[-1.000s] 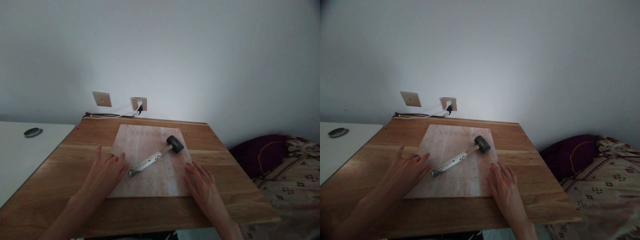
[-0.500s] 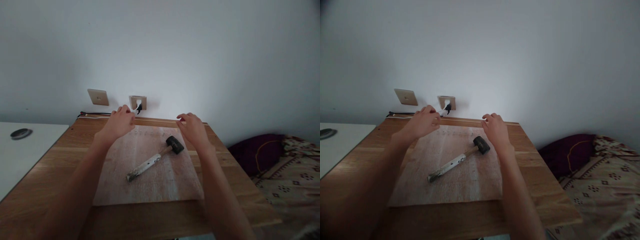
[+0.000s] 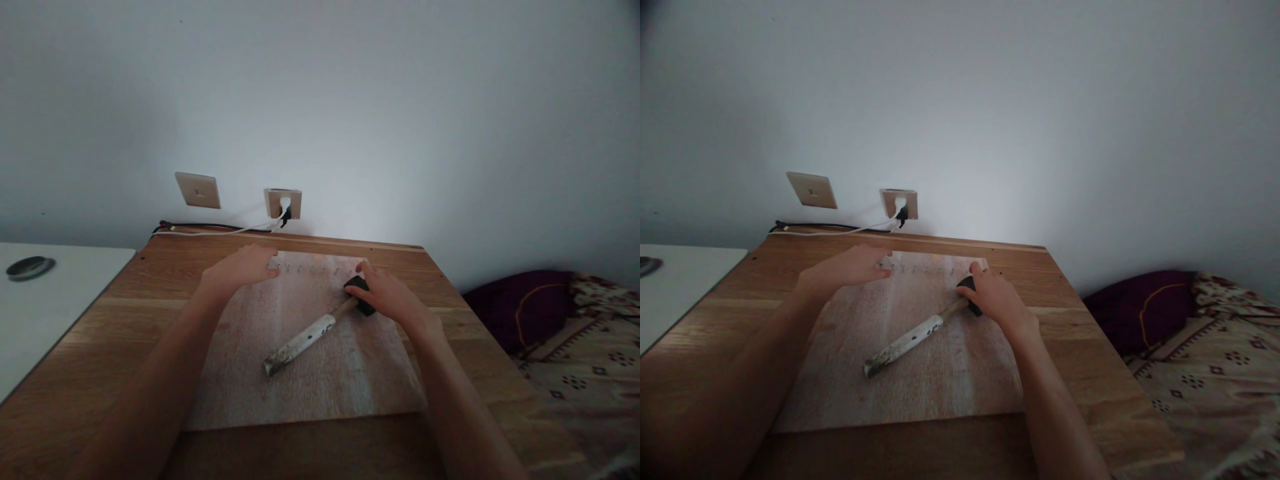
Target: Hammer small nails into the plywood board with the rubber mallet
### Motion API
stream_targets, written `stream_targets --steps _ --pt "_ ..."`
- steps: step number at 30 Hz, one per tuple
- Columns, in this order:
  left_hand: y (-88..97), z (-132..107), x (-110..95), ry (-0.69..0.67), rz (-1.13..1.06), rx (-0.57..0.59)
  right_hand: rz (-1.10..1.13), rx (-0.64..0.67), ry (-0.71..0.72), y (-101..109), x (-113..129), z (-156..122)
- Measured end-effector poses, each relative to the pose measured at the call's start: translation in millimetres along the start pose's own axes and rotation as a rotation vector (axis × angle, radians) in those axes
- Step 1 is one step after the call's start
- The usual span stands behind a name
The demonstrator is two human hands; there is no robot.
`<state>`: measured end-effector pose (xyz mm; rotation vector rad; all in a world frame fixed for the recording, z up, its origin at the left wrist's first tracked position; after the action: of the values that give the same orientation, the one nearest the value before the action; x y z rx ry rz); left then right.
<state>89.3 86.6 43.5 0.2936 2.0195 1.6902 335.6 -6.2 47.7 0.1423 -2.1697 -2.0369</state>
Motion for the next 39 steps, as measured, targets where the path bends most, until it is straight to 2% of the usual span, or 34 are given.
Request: stream_targets --steps 3,8,12,14,21,28,39 --pt "-2.6 -1.2 0.4 0.032 0.017 0.067 0.005 -0.009 0.016 -0.3 -13.0 -1.3" --pt "-0.8 1.1 5.6 0.050 0.061 0.030 0.011 0.016 -0.027 11.3 -22.9 13.6" --pt "-2.2 5.4 11.2 0.036 0.082 -0.031 -0.104 -0.080 -0.135 35.9 -22.1 39.6" --pt "0.2 6.1 9.6 0.003 0.087 -0.072 -0.147 -0.110 -0.172 40.6 -18.6 50.0" --pt "4.2 5.1 7.2 -0.021 0.105 -0.120 -0.154 -0.088 -0.138 30.5 -4.4 60.4" --pt "-0.8 6.4 8.1 -0.035 0.152 -0.083 -0.137 -0.049 -0.126 27.5 -8.3 60.4" --pt "5.7 2.9 7.4 -0.013 0.217 -0.121 -0.085 0.058 -0.081 9.7 -9.7 63.9"
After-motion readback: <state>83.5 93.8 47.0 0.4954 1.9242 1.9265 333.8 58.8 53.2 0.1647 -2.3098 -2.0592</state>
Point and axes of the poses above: each hand's wrist, its own z-axis towards the middle knuckle, its own y-axis out of the back of the hand, x = y × z, the point moved 10 cm from there along z, towards the middle knuckle, and after that the axes turned 9 degrees about y, right-handed, at the moved point
